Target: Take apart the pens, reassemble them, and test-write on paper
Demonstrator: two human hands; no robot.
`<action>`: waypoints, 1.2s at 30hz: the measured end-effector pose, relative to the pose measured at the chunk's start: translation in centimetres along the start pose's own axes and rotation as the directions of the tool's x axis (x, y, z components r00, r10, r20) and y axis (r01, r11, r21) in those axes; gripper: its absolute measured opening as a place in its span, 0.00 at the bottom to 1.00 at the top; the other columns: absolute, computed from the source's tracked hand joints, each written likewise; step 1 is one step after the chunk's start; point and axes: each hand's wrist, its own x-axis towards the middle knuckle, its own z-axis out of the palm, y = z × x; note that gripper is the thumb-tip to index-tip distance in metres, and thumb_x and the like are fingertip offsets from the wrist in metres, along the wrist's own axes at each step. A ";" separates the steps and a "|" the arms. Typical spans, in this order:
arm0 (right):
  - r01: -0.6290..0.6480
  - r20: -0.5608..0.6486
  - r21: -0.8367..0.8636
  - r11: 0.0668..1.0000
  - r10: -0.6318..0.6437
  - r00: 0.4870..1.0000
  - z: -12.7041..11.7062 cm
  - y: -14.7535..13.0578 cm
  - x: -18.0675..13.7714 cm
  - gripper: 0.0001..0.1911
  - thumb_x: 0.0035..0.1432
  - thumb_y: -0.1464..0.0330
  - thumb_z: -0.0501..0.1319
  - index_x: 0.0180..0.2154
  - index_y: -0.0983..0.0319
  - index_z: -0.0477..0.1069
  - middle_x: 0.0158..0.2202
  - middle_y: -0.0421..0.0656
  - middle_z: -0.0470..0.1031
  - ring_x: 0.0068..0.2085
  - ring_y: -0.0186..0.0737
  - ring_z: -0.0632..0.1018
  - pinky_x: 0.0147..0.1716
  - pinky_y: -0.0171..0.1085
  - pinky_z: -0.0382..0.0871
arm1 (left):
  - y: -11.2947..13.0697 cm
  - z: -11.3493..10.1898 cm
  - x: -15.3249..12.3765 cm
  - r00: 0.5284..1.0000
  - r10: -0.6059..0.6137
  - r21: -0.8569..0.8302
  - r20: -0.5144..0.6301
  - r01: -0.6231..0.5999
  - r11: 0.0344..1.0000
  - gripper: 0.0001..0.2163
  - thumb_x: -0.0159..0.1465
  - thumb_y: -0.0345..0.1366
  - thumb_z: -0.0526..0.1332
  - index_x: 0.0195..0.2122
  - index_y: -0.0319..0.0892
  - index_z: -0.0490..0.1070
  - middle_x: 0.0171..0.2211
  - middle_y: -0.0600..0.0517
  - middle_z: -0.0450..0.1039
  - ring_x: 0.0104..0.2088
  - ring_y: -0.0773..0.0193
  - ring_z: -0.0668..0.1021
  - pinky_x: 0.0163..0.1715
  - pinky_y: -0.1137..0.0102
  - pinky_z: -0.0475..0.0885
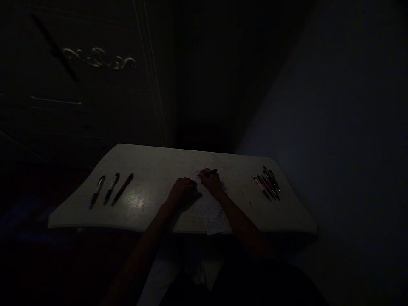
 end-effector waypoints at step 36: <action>0.119 0.055 -0.121 0.986 -0.113 0.992 -0.1 0.0 -0.3 0.11 0.55 0.61 0.59 0.32 0.61 0.75 0.25 0.38 0.75 0.26 0.34 0.75 0.28 0.30 0.68 | 0.0 0.2 -0.1 0.999 -0.007 0.080 -0.041 0.011 0.997 0.10 0.65 0.38 0.58 0.32 0.41 0.78 0.36 0.46 0.78 0.37 0.58 0.77 0.39 0.62 0.71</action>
